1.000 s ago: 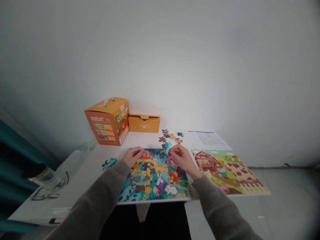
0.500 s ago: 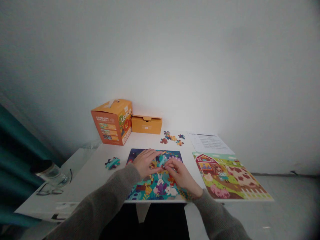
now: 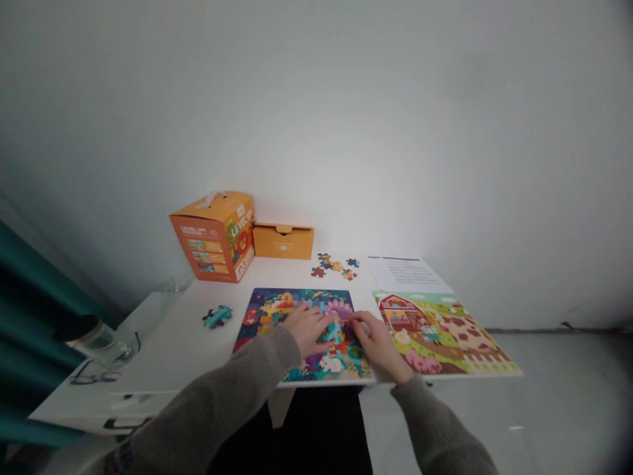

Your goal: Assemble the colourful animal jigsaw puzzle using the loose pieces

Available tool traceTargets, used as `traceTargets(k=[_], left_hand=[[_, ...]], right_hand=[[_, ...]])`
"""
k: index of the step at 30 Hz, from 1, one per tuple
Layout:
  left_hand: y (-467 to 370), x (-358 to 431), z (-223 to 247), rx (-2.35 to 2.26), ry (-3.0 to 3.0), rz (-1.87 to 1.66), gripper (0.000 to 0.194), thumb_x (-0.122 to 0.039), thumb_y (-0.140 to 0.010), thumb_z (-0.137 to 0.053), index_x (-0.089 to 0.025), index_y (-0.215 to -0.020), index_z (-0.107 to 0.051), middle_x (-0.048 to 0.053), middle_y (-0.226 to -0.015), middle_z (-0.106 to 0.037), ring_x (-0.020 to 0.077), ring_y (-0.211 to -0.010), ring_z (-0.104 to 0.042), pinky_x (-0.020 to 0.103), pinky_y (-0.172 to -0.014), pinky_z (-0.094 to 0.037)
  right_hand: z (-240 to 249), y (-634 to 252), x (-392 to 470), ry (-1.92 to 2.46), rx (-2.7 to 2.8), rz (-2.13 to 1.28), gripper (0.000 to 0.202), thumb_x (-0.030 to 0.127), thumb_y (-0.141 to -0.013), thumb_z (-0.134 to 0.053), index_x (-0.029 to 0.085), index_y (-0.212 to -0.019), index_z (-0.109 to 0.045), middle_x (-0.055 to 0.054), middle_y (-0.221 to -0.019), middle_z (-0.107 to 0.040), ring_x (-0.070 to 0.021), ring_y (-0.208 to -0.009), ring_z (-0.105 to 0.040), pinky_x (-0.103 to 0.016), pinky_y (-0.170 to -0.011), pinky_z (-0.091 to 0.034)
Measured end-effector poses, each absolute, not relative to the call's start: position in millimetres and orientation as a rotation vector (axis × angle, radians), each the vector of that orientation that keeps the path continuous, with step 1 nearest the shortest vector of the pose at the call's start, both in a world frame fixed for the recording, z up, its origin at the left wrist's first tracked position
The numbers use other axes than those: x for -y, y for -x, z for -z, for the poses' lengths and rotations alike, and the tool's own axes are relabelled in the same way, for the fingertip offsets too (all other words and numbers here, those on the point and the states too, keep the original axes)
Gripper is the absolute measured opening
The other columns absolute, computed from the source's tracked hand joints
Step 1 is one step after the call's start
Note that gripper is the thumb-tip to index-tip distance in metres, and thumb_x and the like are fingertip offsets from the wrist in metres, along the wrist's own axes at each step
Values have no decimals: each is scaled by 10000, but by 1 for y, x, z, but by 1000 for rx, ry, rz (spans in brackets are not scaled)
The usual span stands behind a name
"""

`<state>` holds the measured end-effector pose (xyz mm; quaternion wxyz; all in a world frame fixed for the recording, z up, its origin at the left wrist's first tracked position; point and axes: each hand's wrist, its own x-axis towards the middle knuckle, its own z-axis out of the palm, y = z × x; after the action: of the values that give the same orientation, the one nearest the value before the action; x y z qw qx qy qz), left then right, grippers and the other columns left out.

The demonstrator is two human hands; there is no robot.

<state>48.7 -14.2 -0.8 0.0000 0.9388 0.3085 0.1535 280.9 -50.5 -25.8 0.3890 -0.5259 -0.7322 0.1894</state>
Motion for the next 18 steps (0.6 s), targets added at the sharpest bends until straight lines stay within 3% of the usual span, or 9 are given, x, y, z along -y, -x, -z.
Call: traceTargets(k=[7, 11, 18], left_hand=[[-62, 18, 10, -938, -3020, -425, 446, -562, -869, -640, -204, -1134, -615, 66, -918, -722, 264, -951, -605, 375, -850, -346], [-65, 20, 14, -920, -3037, -414, 394, -537, -862, -663, -189, -1042, -629, 77, -946, -711, 271, -988, -593, 381, -844, -348], [-66, 21, 15, -894, -3000, -450, 357, -489, -891, -654, -182, -1071, -621, 91, -1062, -660, 267, -1040, -567, 380, -856, -393]], right_hand=[[29, -282, 65, 1298, 1948, -453, 213, 263, -983, -449, 246, -1030, -656, -72, -1000, -671, -236, -972, -611, -406, -891, -490], [30, -281, 66, 1275, 1990, -435, 203, 239, -983, -449, 242, -1027, -647, -69, -979, -665, -237, -964, -596, -408, -885, -480], [31, -277, 68, 1269, 2052, -365, 217, 206, -978, -441, 242, -1002, -653, -73, -962, -653, -247, -954, -570, -427, -867, -460]])
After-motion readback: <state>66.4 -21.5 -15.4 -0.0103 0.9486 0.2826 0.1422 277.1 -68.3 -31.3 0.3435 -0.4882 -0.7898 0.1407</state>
